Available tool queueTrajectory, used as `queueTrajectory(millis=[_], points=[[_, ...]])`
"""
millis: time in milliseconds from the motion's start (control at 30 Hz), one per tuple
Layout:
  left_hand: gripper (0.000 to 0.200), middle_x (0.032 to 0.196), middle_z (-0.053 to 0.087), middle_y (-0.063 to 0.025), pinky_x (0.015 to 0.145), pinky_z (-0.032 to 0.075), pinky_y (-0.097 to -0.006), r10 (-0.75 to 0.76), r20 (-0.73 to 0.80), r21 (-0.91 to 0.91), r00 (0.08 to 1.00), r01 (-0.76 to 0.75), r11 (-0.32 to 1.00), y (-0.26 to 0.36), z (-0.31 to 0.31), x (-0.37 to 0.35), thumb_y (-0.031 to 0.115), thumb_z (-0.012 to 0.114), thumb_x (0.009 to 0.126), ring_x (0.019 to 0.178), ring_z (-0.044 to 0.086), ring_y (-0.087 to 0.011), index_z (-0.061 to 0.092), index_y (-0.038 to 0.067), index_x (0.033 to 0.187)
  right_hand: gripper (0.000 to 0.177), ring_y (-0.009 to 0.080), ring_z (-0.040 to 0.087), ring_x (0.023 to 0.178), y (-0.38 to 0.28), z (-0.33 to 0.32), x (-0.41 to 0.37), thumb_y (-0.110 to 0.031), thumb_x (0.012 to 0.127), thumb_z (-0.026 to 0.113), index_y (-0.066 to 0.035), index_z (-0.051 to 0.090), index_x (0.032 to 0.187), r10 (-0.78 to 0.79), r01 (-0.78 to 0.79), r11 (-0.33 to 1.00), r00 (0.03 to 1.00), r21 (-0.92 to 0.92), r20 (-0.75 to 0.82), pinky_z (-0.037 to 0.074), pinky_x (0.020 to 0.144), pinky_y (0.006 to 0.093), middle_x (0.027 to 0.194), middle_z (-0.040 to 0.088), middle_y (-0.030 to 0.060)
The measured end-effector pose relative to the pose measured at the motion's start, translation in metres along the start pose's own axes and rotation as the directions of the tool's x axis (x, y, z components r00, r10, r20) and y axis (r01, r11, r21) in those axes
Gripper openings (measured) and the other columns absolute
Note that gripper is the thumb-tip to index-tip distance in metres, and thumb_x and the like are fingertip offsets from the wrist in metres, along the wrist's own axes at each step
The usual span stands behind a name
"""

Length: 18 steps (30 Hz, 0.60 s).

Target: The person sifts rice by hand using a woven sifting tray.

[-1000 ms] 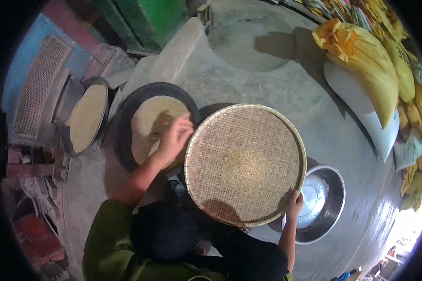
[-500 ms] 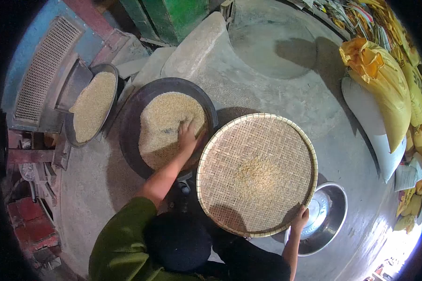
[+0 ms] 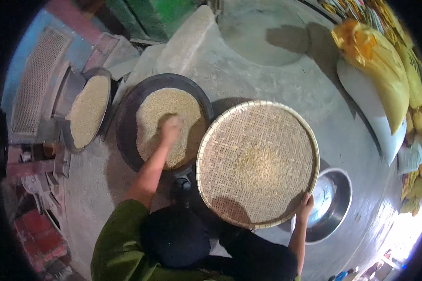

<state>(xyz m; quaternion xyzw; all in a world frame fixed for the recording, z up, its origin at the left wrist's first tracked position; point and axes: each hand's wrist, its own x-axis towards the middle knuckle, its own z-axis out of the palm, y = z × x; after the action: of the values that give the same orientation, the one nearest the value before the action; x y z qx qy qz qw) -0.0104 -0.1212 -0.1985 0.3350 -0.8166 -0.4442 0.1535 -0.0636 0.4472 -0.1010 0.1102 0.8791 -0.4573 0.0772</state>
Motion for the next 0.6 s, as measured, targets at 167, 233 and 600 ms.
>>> queueTrajectory(millis=[167, 233, 600], points=[[0.042, 0.075, 0.064, -0.0118, 0.068, 0.046, -0.0307, -0.268, 0.201, -0.166, 0.942, 0.302, 0.939, 0.09, -0.038, -0.012, 0.033, 0.056, 0.086, 0.07, 0.059, -0.0193, 0.059, -0.008, 0.093, 0.035, 0.0117, 0.039, 0.065, 0.011, 0.0, 0.002, -0.029, 0.091, 0.046, 0.003, 0.051, 0.079, -0.011, -0.003, 0.991, 0.995, -0.133, -0.098, 0.037, 0.058, 0.0285, 0.067, 0.045, 0.0022], [0.04, 0.075, 0.064, -0.0108, 0.069, 0.046, -0.0303, -0.18, 0.222, -0.122, 0.958, 0.211, 0.97, 0.133, -0.027, -0.033, 0.033, 0.057, 0.086, 0.07, 0.06, -0.0189, 0.059, -0.007, 0.092, 0.034, 0.0118, 0.04, 0.065, 0.001, 0.003, -0.001, -0.029, 0.091, 0.048, 0.003, 0.052, 0.082, 0.068, -0.074, 0.996, 0.991, -0.05, -0.112, 0.037, 0.059, 0.0288, 0.068, 0.046, 0.0034], [0.024, 0.096, 0.06, -0.0164, 0.08, 0.045, -0.0356, 0.483, 0.704, -0.247, 0.52, -0.459, 0.854, 0.253, 0.082, -0.112, 0.012, 0.061, 0.08, 0.091, 0.059, -0.0295, 0.056, 0.0, 0.1, 0.034, 0.0192, 0.054, 0.075, -0.003, 0.0, -0.005, -0.027, 0.09, 0.05, 0.006, 0.055, 0.098, 0.077, -0.075, 0.997, 0.991, 0.026, -0.11, 0.044, 0.069, 0.0328, 0.081, 0.06, 0.0143]])
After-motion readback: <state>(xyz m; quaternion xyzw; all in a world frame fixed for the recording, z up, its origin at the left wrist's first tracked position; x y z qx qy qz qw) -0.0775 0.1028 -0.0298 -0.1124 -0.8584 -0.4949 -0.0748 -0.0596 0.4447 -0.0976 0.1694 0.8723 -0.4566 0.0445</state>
